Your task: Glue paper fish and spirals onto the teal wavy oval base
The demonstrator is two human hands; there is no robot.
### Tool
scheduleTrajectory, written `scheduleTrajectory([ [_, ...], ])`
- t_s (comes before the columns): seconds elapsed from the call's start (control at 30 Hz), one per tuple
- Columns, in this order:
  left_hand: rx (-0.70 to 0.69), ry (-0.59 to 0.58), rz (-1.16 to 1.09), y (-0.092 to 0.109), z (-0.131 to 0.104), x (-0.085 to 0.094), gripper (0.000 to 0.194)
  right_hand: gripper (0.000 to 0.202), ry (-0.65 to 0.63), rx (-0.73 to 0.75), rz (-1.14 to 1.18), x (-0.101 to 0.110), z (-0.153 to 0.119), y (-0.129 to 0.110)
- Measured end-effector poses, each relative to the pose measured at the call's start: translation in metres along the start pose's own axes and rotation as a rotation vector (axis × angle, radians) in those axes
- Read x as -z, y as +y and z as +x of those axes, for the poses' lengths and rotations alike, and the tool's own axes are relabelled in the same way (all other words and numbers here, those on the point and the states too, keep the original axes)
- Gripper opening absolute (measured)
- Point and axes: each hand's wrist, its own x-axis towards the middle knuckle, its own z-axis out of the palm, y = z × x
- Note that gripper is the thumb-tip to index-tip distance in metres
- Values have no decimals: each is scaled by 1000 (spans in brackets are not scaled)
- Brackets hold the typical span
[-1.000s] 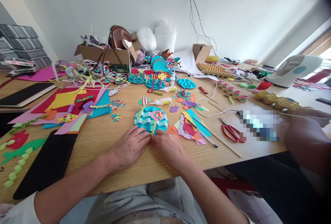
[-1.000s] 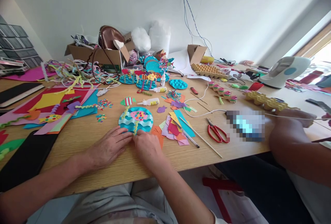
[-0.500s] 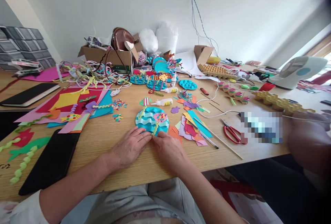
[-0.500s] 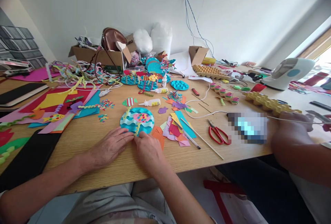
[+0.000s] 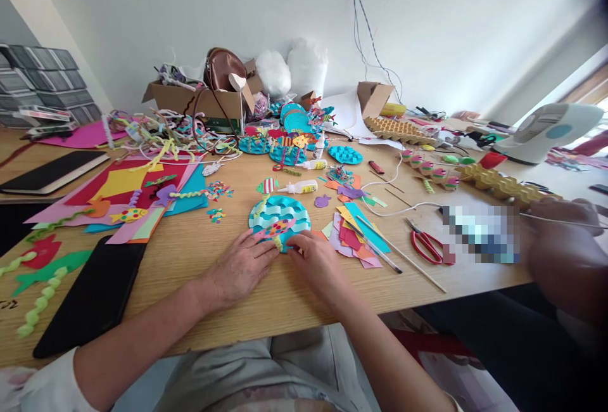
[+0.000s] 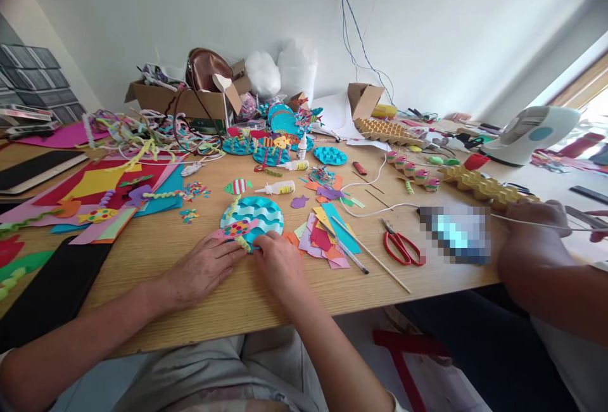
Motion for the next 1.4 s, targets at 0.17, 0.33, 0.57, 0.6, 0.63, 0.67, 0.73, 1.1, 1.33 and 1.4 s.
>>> scheduleTrajectory([
  [0.17,9,-2,-8,1,0,0,32,18,-67,15,-9,0,17,-1],
  [0.33,29,18,16,1,0,-1,29,15,-69,3,12,-4,27,1],
  [0.57,6,-8,-1,2,4,6,28,15,-114,-106,54,-7,33,1],
  [0.6,4,-10,-9,2,4,7,28,15,-116,-112,57,-7,34,2],
  [0.63,4,-8,-19,2,5,7,28,16,-123,-115,59,-7,34,2],
  [0.67,3,-6,-28,2,6,8,27,16,-132,-116,59,-7,34,2],
  [0.73,-5,-5,-36,3,7,9,27,16,-143,-123,67,-7,35,3],
  [1.1,-27,-22,-16,1,7,7,26,13,-133,-23,157,-6,34,7],
  [1.33,-25,-18,-43,2,7,11,25,17,-118,6,100,-3,29,7],
  [1.4,-27,-11,-50,2,7,10,25,19,-121,5,88,-1,27,6],
])
